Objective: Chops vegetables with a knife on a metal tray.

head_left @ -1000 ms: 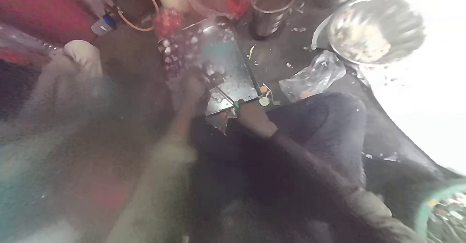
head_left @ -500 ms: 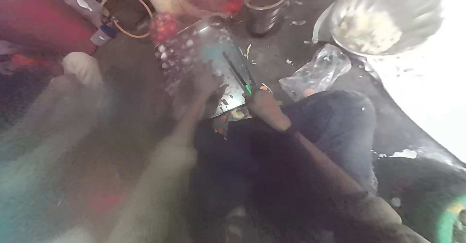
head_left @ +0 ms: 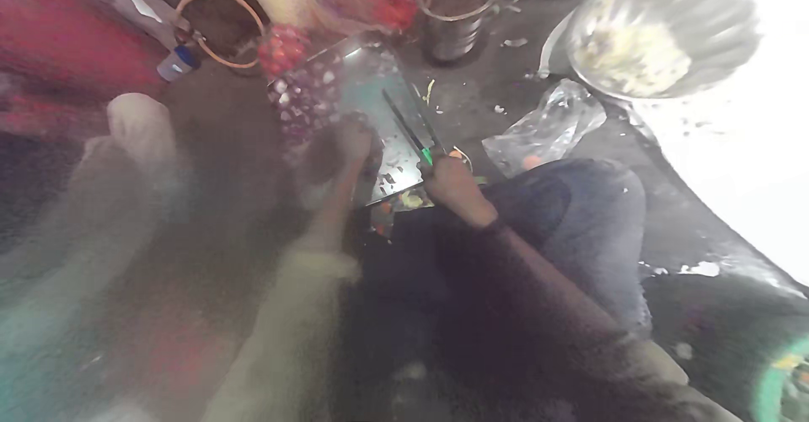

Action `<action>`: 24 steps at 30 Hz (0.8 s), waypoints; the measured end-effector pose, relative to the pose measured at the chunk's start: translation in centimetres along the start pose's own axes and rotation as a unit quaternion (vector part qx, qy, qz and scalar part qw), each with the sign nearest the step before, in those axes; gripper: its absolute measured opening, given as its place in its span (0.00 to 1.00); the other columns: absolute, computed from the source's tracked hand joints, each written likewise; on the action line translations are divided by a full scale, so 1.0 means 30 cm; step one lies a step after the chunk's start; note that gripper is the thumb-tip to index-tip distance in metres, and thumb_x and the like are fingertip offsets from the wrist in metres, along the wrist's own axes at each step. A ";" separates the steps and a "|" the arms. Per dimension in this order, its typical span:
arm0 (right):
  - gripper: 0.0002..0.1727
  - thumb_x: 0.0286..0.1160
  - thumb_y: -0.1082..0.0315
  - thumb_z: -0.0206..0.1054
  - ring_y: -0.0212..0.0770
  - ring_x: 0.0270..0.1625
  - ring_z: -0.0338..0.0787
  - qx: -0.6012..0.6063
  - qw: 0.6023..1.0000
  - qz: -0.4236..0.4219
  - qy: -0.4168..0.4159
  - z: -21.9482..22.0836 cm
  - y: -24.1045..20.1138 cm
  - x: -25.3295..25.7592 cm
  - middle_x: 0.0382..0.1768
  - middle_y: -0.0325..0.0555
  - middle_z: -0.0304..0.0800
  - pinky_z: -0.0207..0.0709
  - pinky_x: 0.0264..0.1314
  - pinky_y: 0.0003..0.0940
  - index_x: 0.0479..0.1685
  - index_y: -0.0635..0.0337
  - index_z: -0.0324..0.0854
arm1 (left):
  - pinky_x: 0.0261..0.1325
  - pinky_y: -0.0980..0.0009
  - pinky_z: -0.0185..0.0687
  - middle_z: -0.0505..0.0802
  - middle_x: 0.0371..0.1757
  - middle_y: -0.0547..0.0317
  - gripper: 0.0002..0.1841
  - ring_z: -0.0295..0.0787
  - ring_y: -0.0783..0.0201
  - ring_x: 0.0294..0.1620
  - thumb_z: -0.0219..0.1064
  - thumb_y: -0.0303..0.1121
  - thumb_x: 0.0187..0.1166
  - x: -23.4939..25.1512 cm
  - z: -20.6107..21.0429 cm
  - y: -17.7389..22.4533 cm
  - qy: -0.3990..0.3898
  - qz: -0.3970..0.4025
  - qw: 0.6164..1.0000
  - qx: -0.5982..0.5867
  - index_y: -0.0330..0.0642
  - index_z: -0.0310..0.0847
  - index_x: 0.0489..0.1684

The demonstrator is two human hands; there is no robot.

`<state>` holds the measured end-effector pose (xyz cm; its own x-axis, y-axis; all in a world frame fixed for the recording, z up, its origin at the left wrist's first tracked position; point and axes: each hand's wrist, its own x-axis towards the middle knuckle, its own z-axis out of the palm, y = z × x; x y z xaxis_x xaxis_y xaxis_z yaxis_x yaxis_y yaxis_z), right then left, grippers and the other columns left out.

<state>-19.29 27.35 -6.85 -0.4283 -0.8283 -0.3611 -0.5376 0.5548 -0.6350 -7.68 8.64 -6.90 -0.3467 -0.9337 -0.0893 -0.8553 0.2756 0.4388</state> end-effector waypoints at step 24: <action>0.22 0.89 0.51 0.60 0.65 0.39 0.93 0.007 1.000 -0.022 -0.018 0.047 -0.004 -0.021 0.36 0.62 0.91 0.84 0.39 0.68 0.68 0.59 0.78 | 0.69 0.46 0.82 0.92 0.60 0.39 0.18 0.89 0.46 0.61 0.64 0.38 0.87 -0.082 -0.046 -0.236 0.165 -0.246 0.923 -0.246 0.35 0.84 0.65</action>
<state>-17.93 27.69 -7.52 -0.3770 -0.8547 -0.3569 -0.5448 0.5162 -0.6609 -0.23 8.67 -8.56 0.2424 -0.9595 -0.1433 -0.5708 -0.2605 0.7787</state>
